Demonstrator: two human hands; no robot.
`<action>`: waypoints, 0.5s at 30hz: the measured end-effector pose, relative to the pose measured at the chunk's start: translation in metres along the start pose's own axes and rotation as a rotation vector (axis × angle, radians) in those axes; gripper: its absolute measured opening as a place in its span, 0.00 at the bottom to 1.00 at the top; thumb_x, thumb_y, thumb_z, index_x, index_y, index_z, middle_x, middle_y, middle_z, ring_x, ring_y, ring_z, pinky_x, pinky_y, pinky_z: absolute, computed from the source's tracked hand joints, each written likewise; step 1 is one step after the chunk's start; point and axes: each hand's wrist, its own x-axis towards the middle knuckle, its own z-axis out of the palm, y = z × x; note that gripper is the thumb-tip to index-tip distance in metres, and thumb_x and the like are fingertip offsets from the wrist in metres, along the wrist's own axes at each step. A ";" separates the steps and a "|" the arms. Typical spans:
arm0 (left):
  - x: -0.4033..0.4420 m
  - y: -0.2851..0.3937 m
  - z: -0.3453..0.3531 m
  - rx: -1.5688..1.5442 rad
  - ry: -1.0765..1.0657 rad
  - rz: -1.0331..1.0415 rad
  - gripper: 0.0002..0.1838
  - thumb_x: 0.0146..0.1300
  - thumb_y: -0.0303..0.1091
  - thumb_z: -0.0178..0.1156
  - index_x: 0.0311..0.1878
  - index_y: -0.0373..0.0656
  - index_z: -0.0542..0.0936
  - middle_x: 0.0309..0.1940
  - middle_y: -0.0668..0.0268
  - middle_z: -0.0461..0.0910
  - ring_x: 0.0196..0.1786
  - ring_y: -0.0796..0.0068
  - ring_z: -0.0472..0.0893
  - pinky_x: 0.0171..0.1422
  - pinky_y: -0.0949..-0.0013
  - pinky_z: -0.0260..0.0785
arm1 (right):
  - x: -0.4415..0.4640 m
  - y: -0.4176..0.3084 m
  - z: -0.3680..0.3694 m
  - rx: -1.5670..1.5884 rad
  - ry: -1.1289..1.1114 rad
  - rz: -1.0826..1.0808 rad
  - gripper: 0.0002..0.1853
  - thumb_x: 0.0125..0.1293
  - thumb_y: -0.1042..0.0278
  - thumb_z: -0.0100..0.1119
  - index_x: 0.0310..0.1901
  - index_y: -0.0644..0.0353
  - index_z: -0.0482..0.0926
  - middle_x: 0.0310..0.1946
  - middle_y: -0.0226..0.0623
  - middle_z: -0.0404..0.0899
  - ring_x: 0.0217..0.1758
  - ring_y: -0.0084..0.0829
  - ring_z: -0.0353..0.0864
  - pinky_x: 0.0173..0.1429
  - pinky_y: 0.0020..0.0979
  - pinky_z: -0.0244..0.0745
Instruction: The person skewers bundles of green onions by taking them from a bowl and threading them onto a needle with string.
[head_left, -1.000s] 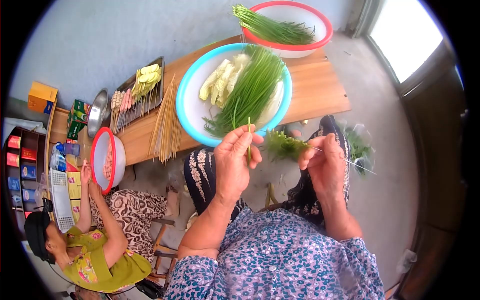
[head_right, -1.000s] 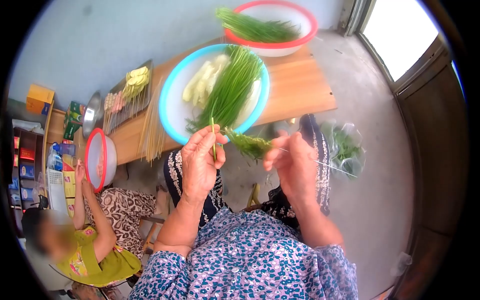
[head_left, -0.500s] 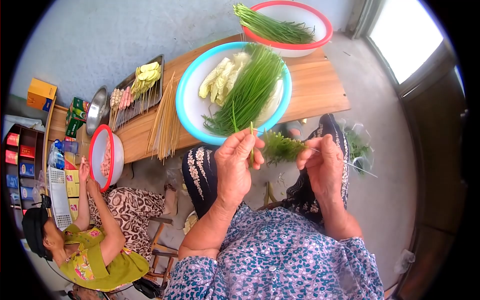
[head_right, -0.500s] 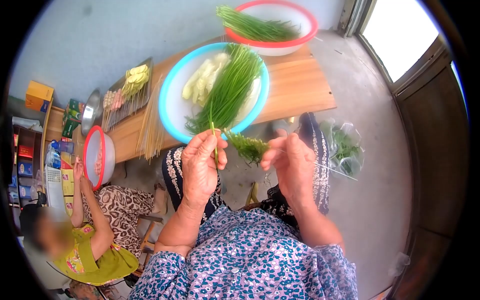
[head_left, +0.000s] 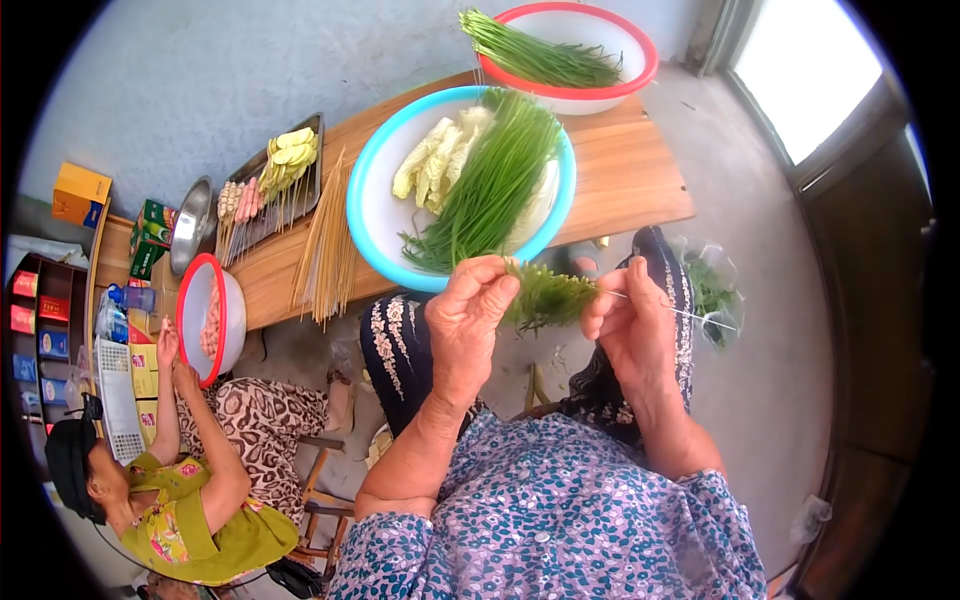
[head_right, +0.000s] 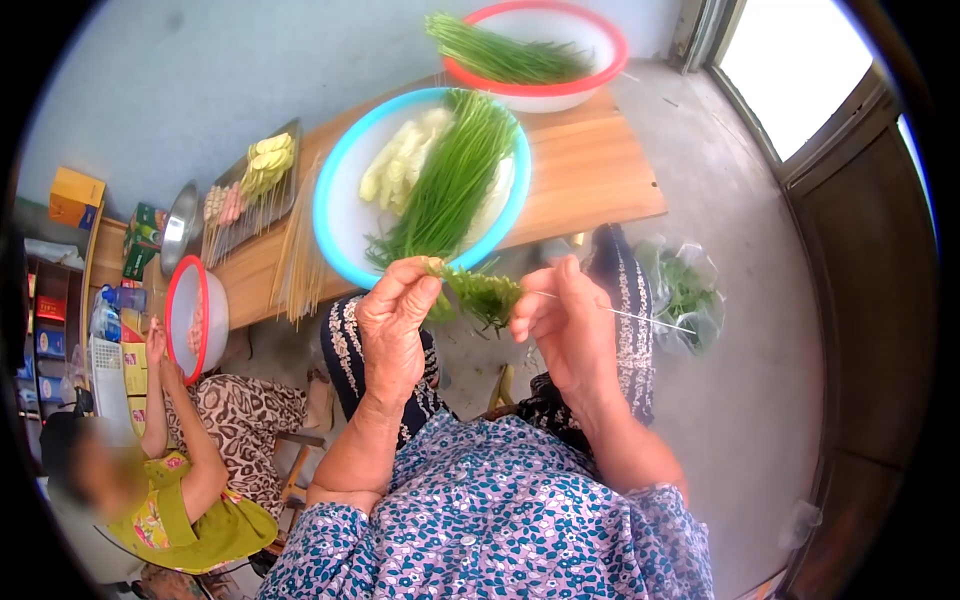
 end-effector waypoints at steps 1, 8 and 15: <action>0.001 0.001 -0.001 0.031 -0.027 0.041 0.08 0.60 0.21 0.60 0.43 0.33 0.80 0.42 0.65 0.81 0.40 0.83 0.76 0.47 0.79 0.69 | 0.001 -0.001 -0.001 0.020 -0.022 0.028 0.21 0.72 0.53 0.43 0.37 0.66 0.75 0.20 0.41 0.77 0.20 0.34 0.77 0.27 0.31 0.73; 0.010 0.029 0.000 -0.045 -0.165 0.003 0.09 0.60 0.22 0.60 0.45 0.35 0.79 0.38 0.66 0.82 0.39 0.83 0.77 0.47 0.79 0.70 | 0.004 -0.017 0.014 0.046 -0.117 0.119 0.23 0.72 0.51 0.42 0.36 0.66 0.76 0.20 0.41 0.78 0.20 0.34 0.77 0.27 0.30 0.73; 0.022 0.053 -0.004 -0.157 -0.067 0.098 0.09 0.58 0.23 0.61 0.42 0.35 0.78 0.36 0.61 0.82 0.40 0.71 0.82 0.50 0.70 0.73 | -0.004 -0.032 0.049 0.076 -0.234 0.007 0.22 0.71 0.52 0.45 0.44 0.68 0.75 0.28 0.40 0.79 0.25 0.31 0.78 0.30 0.29 0.75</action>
